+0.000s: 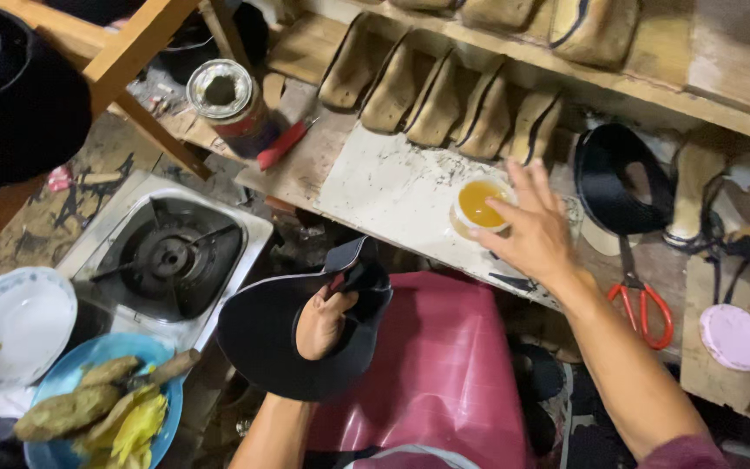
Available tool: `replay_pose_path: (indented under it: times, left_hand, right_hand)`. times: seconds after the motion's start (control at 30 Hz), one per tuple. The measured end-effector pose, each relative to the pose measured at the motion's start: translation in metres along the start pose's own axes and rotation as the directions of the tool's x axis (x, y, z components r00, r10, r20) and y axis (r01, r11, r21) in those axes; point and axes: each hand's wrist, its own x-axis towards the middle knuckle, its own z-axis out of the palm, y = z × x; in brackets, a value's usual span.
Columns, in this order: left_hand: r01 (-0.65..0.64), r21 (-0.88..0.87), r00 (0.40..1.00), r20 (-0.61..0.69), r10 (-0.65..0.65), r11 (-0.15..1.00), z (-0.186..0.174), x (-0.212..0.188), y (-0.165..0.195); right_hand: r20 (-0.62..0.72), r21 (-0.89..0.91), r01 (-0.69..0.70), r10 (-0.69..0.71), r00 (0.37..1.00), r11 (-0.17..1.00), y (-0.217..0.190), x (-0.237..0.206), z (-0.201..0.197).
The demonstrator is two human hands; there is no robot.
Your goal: The person applies a yellow liquid from a small container onto the edges of a black shoe upper using a finger, then presses the edges together to bond them. The person repeats this process on different sections of the shoe upper while seated at a cluttered workbench.
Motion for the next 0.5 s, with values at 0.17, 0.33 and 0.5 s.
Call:
replay_pose_path:
  times: [0.17, 0.33, 0.5]
  left_hand:
    - [0.100, -0.259, 0.995, 0.050, -0.090, 0.961, 0.010, -0.002, 0.017]
    - [-0.161, -0.250, 0.974, 0.116, 0.195, 0.955, 0.037, -0.006, 0.047]
    - [-0.311, -0.274, 0.911, 0.186, 0.368, 0.910, 0.043, -0.010, 0.053]
  right_hand:
    - [0.065, 0.205, -0.070, 0.058, 0.996, 0.976, -0.023, -0.018, -0.003]
    - [0.070, 0.550, 0.104, -0.170, 0.983, 0.829, -0.086, -0.047, -0.006]
    - [0.159, 0.394, 0.163, -0.241, 0.957, 0.905, -0.112, -0.047, 0.005]
